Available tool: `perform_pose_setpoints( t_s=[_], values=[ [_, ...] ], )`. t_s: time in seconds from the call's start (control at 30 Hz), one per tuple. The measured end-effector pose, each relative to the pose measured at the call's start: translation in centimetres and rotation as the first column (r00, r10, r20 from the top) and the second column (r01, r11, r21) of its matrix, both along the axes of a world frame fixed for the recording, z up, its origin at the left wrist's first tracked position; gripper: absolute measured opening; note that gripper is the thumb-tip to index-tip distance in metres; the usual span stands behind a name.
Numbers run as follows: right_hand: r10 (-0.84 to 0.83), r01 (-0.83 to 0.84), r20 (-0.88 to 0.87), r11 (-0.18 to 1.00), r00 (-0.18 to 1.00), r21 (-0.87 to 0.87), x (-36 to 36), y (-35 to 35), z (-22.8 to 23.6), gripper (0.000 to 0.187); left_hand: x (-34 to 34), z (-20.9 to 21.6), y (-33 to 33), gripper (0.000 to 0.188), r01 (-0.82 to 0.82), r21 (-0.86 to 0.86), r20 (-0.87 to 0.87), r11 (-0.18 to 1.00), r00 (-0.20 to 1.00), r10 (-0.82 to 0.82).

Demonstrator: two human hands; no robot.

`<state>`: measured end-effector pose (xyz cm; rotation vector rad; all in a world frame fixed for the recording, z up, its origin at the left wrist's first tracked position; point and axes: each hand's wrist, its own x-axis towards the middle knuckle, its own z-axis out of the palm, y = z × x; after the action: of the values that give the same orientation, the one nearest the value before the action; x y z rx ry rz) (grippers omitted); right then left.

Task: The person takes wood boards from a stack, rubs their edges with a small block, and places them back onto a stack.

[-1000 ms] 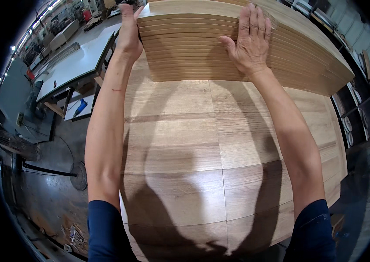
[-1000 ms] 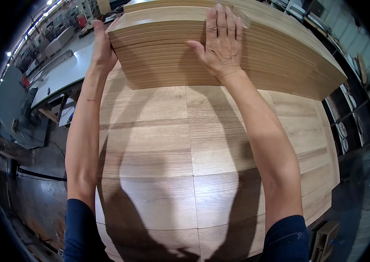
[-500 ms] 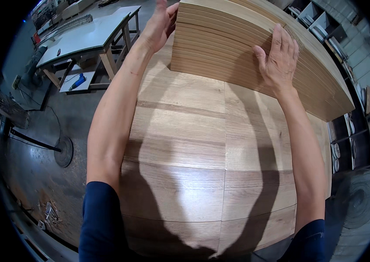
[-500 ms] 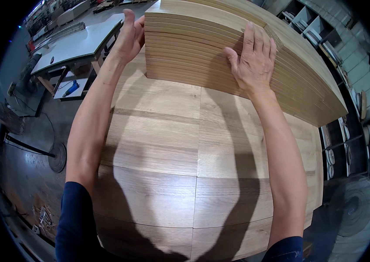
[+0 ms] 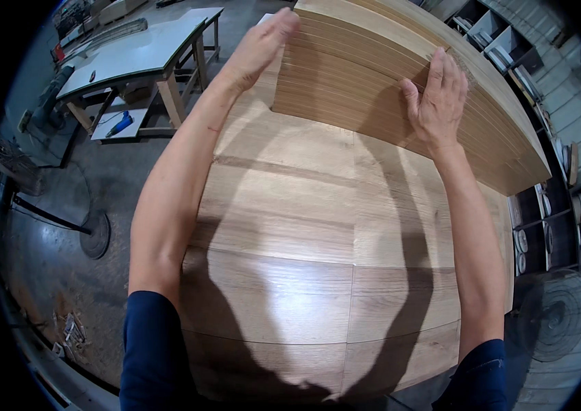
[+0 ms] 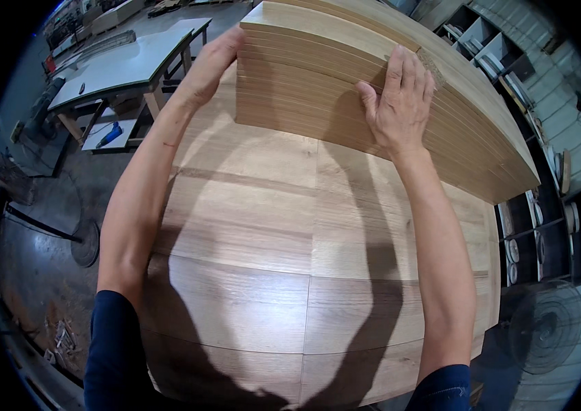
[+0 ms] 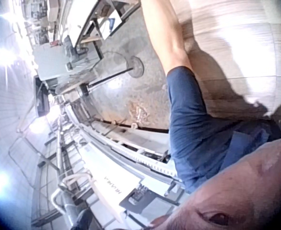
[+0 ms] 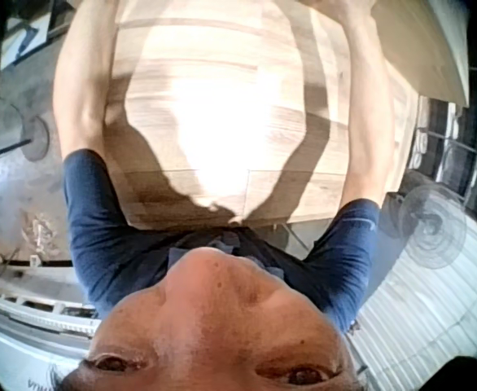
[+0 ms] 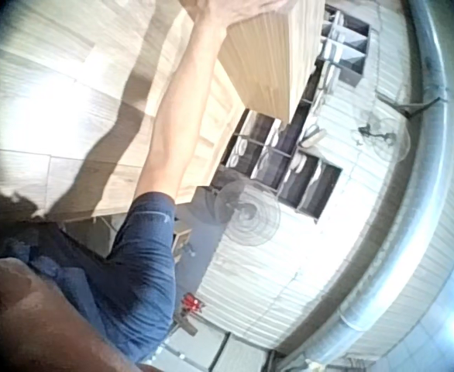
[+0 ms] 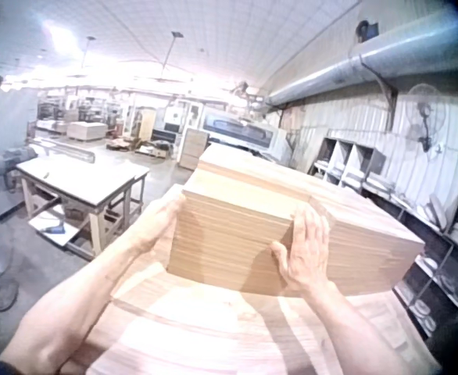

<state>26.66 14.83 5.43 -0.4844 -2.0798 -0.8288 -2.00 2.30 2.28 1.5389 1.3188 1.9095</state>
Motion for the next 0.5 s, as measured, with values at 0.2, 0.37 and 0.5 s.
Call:
perform_pose_setpoints(
  t_s=[0.2,0.37,0.5],
  values=[
    [0.053,-0.05,0.064,0.997,0.997,-0.054,1.5,0.4,0.3,0.079,2.2,1.6,1.8,0.072,0.06,0.019,0.048,0.998,0.997,-0.061],
    [0.071,-0.078,-0.11,0.995,0.991,-0.062,3.9,0.7,-0.5,0.077,1.1,0.9,0.9,0.071,-0.013,0.041,0.133,0.999,0.991,0.008],
    [0.008,-0.058,-0.341,0.989,0.94,-0.136,6.8,2.3,1.0,0.08,0.9,0.4,1.3,0.072,-0.015,-0.129,0.13,0.992,0.991,0.032]
  ],
)
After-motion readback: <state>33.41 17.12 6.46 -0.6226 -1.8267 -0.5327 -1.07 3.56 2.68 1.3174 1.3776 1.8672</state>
